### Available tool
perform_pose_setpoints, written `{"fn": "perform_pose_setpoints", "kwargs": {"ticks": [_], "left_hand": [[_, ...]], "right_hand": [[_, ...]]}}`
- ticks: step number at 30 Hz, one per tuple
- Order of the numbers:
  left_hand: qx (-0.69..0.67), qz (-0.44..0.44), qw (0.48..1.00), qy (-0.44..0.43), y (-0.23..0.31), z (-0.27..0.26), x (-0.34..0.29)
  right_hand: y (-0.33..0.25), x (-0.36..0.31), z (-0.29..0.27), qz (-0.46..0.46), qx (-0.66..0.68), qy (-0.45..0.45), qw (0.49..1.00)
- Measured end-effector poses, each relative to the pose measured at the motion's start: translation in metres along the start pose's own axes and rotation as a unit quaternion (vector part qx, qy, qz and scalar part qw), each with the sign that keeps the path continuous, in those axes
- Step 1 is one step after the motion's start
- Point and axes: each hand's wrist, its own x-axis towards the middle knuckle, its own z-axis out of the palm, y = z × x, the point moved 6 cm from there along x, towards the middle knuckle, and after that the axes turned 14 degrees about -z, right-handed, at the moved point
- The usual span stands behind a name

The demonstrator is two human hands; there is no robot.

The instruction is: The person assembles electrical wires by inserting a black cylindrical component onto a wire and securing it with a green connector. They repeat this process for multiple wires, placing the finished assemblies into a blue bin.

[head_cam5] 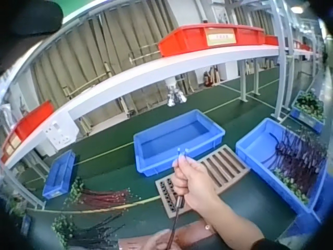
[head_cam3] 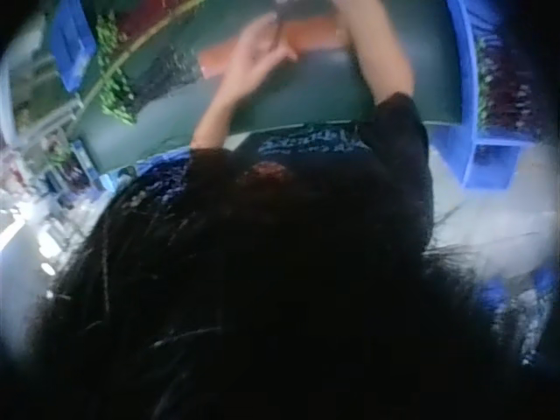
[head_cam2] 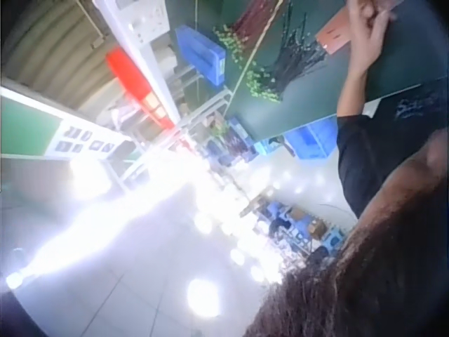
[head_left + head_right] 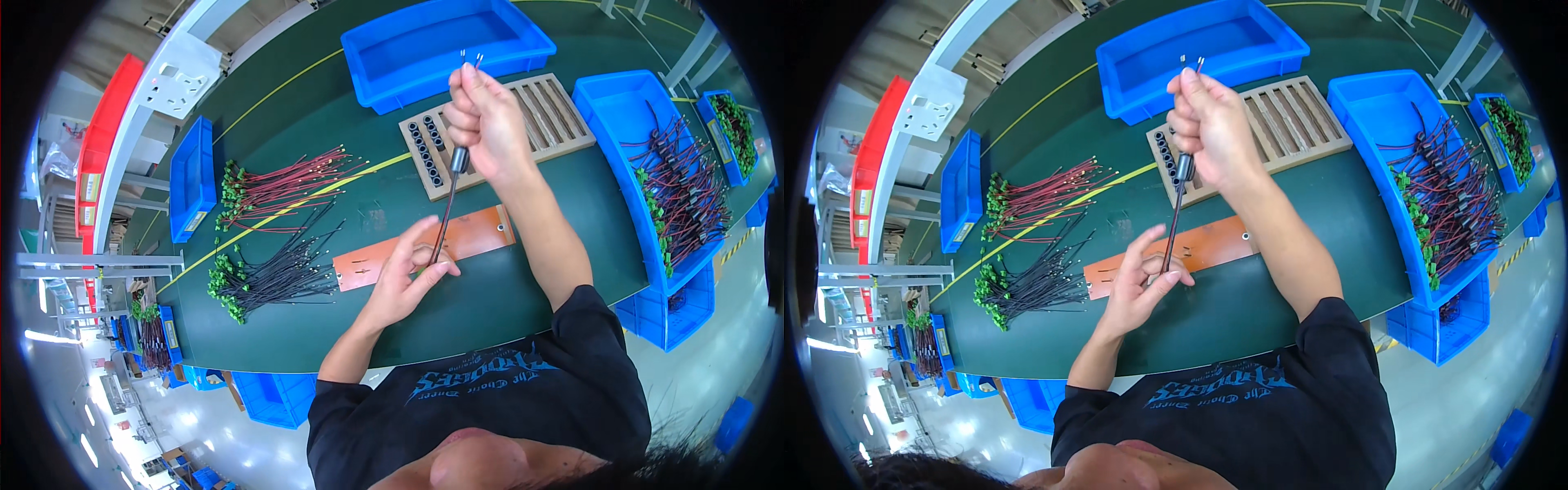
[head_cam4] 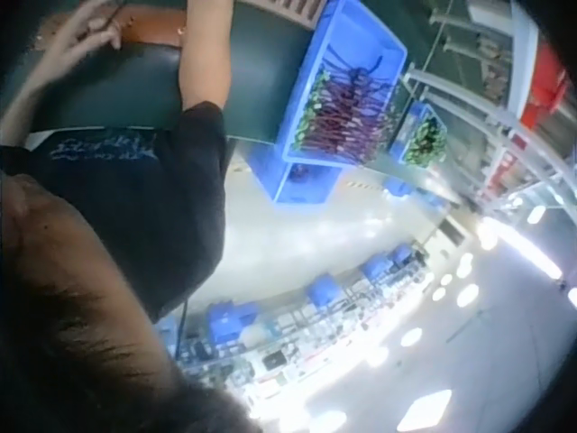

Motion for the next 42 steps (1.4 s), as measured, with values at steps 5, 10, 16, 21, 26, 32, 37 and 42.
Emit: {"fn": "perform_pose_setpoints", "kwargs": {"ticks": [5,10,16,21,26,32,37,42], "left_hand": [[0.053,0.004,0.998,-0.047,-0.018,0.001,-0.005],[0.210,0.036,0.969,0.126,-0.033,-0.009,-0.002],[0.177,0.070,0.980,-0.051,-0.035,0.020,-0.007],[0.146,0.109,0.975,-0.128,-0.039,0.028,-0.012],[0.146,0.124,0.974,-0.124,-0.042,0.028,-0.016],[0.095,0.084,0.983,-0.135,-0.049,0.025,-0.016],[0.083,0.070,0.985,-0.135,-0.053,0.019,-0.015],[-0.075,0.022,0.991,-0.106,-0.064,0.011,-0.013]], "right_hand": [[0.001,0.009,-0.015,0.025,-0.076,-0.014,0.997],[0.012,0.010,-0.020,0.073,-0.172,-0.053,0.981],[0.040,0.006,-0.025,0.133,-0.176,-0.042,0.974],[0.069,-0.010,-0.018,0.169,-0.211,-0.050,0.961],[0.076,-0.013,-0.015,0.157,-0.214,-0.050,0.963],[0.067,-0.020,0.004,0.150,-0.159,-0.038,0.975],[0.066,-0.028,0.020,0.162,-0.109,-0.059,0.979],[0.065,-0.036,0.027,0.180,-0.081,-0.072,0.978]]}}
